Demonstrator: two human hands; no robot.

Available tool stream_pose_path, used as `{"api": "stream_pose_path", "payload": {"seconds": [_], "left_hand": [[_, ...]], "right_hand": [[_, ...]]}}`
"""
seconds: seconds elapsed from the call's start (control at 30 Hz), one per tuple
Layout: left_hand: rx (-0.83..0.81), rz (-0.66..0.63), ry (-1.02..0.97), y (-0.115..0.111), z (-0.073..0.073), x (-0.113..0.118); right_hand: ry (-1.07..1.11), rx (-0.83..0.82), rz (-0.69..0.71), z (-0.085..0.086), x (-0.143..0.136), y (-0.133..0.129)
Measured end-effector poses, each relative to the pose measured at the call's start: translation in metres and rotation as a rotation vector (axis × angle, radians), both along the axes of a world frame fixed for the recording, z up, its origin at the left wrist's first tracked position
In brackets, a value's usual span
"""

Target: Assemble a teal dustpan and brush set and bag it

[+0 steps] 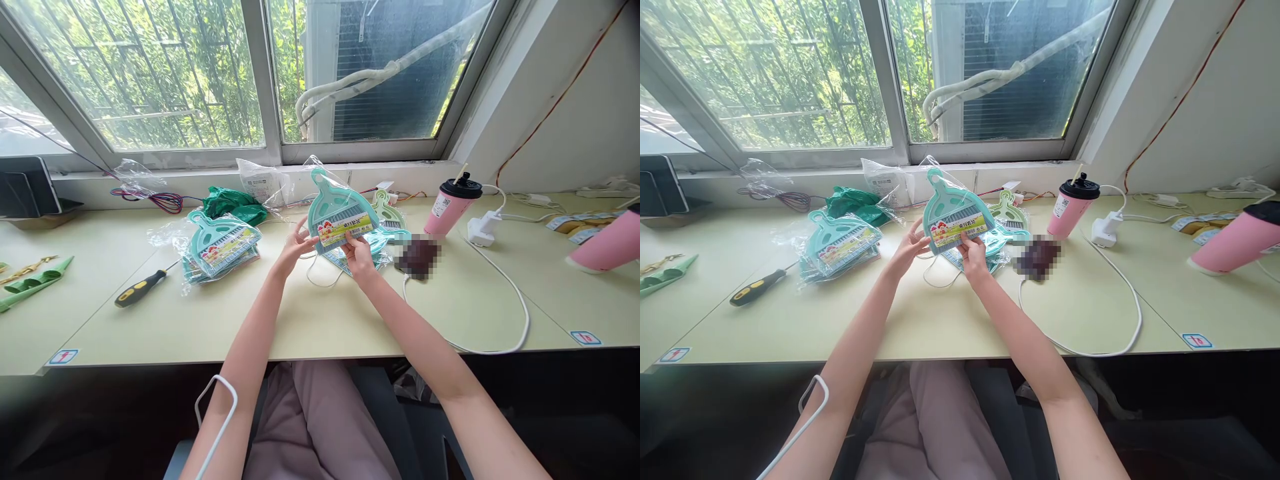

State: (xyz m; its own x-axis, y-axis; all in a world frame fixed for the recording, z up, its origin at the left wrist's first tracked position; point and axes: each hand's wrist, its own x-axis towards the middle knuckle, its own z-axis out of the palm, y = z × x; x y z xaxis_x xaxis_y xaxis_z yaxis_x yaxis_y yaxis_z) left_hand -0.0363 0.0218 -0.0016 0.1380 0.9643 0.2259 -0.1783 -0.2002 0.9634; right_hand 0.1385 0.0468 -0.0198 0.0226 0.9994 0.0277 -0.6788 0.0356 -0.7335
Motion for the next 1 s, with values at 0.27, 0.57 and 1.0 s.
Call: {"api": "stream_pose_path", "payload": {"seconds": [0.27,0.57,1.0], "left_hand": [[0.107,0.207,-0.020,0.012,-0.012,0.005],[0.108,0.199,-0.023,-0.001,0.003,0.006],[0.158,0.233,0.010,0.005,-0.006,0.008]], "right_hand": [[-0.080,0.032,0.050,-0.001,-0.002,-0.004],[-0.022,0.006,0.062,-0.001,-0.001,0.001],[-0.127,-0.023,0.021,0.001,-0.002,-0.001]]}}
